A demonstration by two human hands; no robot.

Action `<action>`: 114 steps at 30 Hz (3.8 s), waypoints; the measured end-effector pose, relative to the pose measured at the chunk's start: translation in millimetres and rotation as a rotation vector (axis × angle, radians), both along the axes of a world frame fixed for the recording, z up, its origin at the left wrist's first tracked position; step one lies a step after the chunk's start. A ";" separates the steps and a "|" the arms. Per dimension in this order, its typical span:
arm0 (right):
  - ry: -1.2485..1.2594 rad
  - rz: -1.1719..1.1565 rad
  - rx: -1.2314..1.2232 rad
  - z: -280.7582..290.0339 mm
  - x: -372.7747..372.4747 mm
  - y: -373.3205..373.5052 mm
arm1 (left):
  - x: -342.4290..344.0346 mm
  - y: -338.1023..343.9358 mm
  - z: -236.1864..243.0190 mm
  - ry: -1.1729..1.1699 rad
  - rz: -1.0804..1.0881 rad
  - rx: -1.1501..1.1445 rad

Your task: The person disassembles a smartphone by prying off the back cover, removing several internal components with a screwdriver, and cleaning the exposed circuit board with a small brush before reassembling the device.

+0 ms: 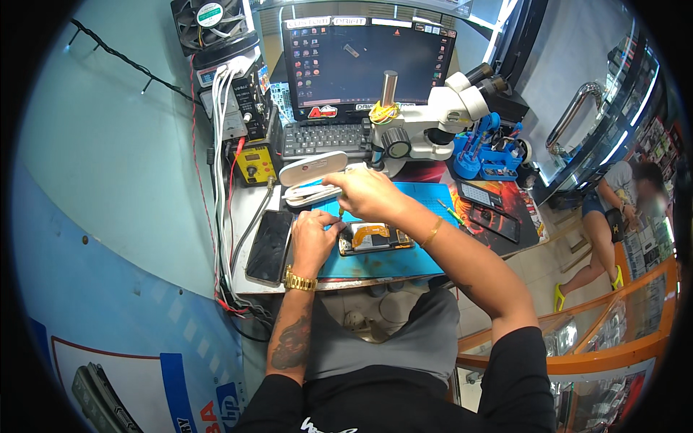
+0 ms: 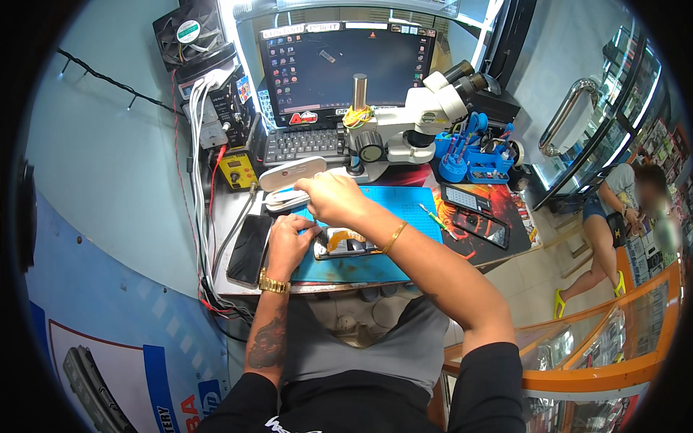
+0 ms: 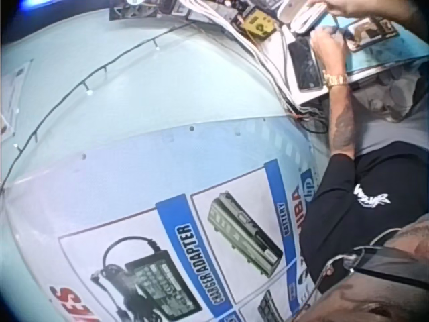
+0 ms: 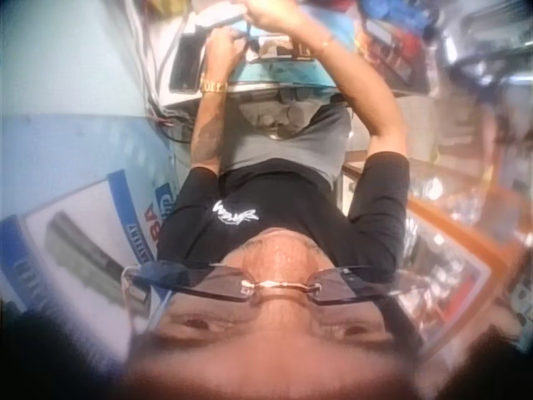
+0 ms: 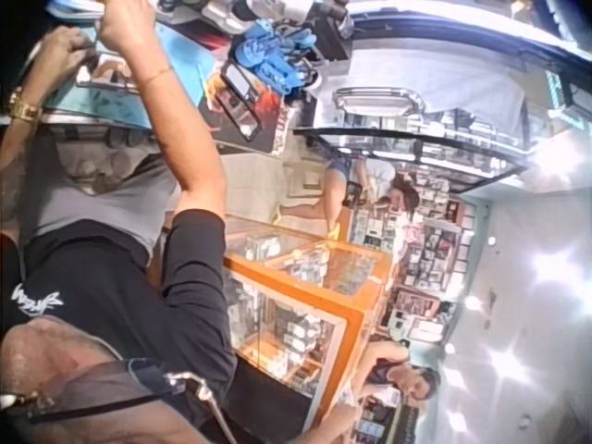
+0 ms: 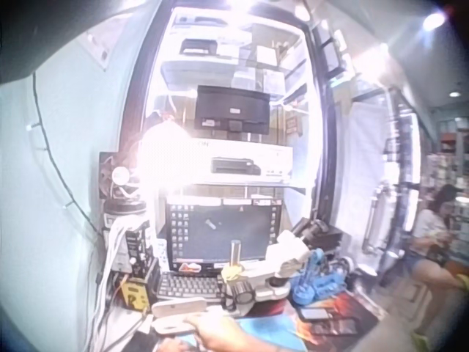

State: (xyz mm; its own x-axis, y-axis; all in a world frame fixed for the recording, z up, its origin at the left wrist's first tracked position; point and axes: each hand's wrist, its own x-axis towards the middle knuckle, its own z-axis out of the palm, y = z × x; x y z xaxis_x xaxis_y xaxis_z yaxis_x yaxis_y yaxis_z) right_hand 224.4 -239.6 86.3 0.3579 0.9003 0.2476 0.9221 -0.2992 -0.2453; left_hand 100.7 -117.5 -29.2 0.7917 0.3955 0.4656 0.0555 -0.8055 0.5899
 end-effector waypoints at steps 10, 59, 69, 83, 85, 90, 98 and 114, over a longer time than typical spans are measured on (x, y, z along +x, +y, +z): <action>0.126 -0.059 0.103 6.0 1.9 -7.5 | -0.8 -2.5 1.8 -0.012 0.023 0.016; 0.253 -0.126 0.180 10.0 -6.4 -71.5 | 36.5 47.5 53.2 0.586 -0.489 0.484; 0.177 -0.061 0.272 -18.2 -5.7 -34.6 | 13.1 47.8 38.8 0.398 -0.379 0.228; 0.144 -0.070 0.199 -17.7 -11.0 -22.3 | -18.2 -17.7 18.5 0.195 0.128 0.042; 0.128 -0.070 0.205 -18.1 -11.5 -24.5 | -30.9 -37.3 21.1 0.148 0.161 -0.009; 0.114 -0.055 0.213 -17.0 -13.7 -27.2 | -34.7 -40.7 -4.2 -0.038 0.247 0.063; 0.120 -0.074 0.214 -20.2 -12.6 -27.4 | -31.2 -34.3 -3.2 -0.066 0.268 0.034; 0.124 -0.043 0.237 -21.2 -9.2 -26.7 | -36.6 -39.5 -4.5 0.013 0.204 0.150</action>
